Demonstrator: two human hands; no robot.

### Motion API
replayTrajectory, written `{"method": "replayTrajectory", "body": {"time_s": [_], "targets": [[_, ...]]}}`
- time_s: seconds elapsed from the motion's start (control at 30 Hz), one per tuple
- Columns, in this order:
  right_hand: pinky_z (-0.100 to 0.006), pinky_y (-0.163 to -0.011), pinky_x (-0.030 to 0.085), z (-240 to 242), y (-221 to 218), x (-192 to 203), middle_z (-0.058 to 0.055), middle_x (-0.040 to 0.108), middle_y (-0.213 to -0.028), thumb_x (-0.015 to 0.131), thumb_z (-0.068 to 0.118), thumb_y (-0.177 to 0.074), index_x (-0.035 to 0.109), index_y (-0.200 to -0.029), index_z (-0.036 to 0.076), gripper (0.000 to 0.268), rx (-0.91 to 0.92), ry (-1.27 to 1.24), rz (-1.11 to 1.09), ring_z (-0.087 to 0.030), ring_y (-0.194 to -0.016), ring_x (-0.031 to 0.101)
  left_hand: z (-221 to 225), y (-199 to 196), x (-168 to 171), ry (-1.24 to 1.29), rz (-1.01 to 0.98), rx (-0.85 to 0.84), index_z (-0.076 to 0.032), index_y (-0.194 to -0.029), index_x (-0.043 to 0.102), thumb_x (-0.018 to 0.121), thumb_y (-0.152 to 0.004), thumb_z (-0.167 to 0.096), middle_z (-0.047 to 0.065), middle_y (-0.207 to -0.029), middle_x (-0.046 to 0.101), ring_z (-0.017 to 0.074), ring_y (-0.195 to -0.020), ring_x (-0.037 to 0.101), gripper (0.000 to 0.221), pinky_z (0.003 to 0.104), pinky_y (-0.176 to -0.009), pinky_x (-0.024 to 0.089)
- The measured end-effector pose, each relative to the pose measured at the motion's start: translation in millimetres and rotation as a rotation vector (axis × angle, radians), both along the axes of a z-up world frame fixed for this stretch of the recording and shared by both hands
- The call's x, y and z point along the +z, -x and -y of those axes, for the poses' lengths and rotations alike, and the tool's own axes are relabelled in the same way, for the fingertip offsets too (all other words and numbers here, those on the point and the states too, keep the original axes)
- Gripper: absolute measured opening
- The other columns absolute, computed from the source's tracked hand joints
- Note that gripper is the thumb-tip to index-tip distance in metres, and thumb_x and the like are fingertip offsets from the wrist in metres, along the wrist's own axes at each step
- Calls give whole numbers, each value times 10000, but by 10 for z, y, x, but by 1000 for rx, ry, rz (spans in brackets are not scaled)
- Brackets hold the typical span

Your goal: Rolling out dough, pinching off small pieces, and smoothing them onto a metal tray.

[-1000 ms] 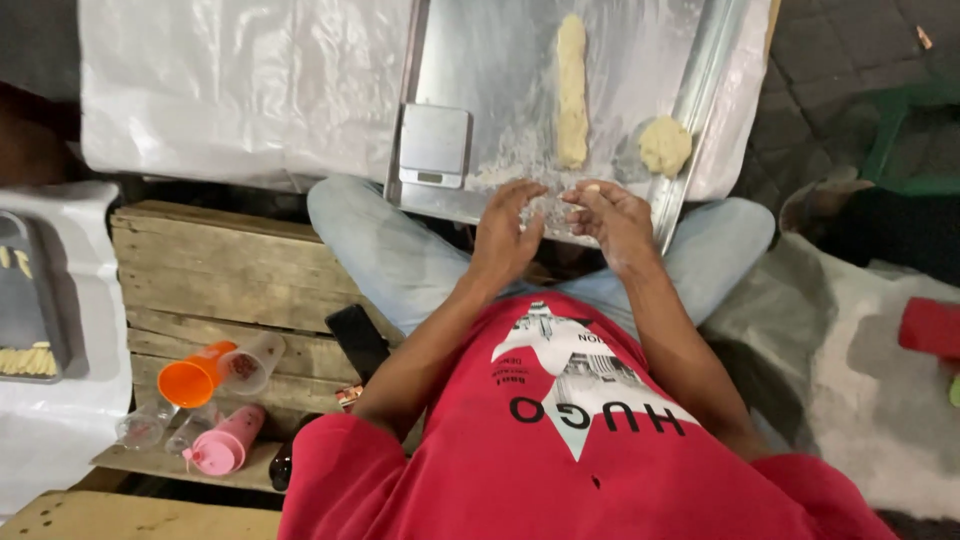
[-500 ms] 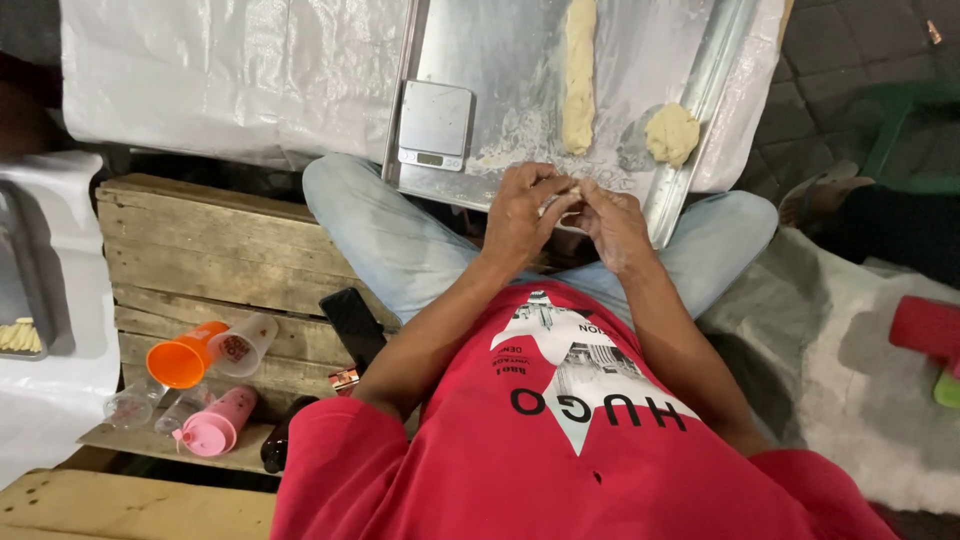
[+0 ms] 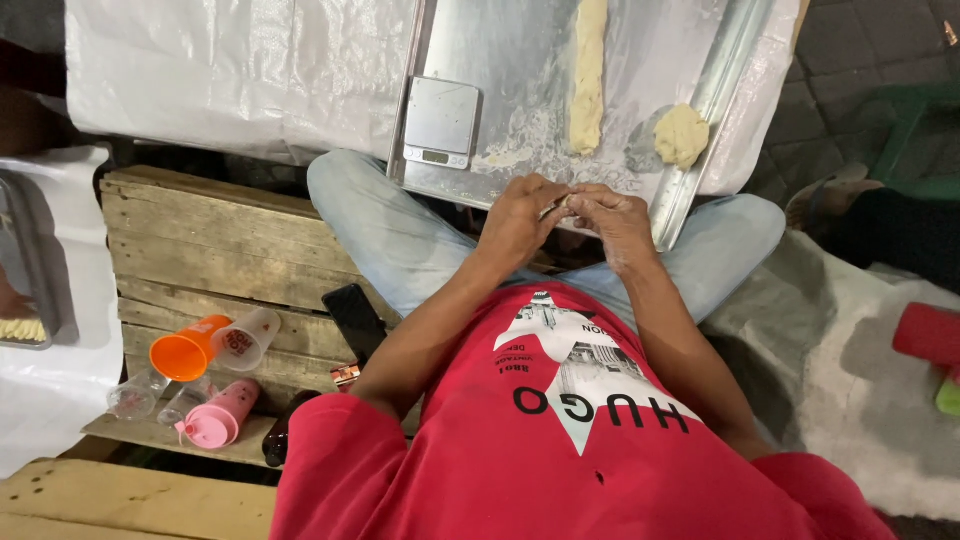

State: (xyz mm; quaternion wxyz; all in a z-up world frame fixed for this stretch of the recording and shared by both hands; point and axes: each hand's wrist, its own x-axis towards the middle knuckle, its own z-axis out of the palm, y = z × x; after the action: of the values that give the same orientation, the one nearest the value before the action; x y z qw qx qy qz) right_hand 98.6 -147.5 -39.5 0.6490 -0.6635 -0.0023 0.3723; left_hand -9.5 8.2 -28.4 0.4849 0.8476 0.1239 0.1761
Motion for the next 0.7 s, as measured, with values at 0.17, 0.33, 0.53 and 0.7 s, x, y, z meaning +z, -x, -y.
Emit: {"method": "replayTrajectory", "body": {"time_s": [0.17, 0.33, 0.53, 0.7], "targets": [[-312, -709, 637, -25, -38, -41, -125, 715, -1067, 865, 122, -880, 771, -935, -29, 186, 59, 83, 97, -194, -865, 724, -61, -75, 64, -83, -39, -39, -123, -1143, 757, 810, -841, -129, 98, -965, 685, 340, -887, 687, 307, 404, -762, 593], [-337, -740, 644, -78, -53, -2, -166, 726, -1062, 846, 139, -908, 782, -975, -25, 188, 35, 136, 117, -228, -859, 745, -59, -141, -136, -111, -51, -9, -191, -1103, 781, 787, -877, -201, 50, -884, 711, 284, -815, 695, 227, 356, -736, 589], [-345, -739, 637, -10, -186, -135, -190, 755, -1014, 766, 220, -995, 775, -1070, 3, 230, 13, 245, 73, -242, -869, 759, -769, -648, -413, -484, 44, 235, -93, -1031, 769, 731, -913, -105, 137, -908, 682, 323, -783, 658, 125, 392, -680, 559], [-246, -750, 624, 54, -275, -126, -69, 768, -913, 812, 359, -867, 787, -1071, 45, 375, 30, 411, -41, -136, -821, 732, -1884, -1187, -725, -759, -43, 315, -85, -1233, 563, 674, -944, -54, 101, -964, 631, 301, -940, 567, 312, 361, -633, 562]]}}
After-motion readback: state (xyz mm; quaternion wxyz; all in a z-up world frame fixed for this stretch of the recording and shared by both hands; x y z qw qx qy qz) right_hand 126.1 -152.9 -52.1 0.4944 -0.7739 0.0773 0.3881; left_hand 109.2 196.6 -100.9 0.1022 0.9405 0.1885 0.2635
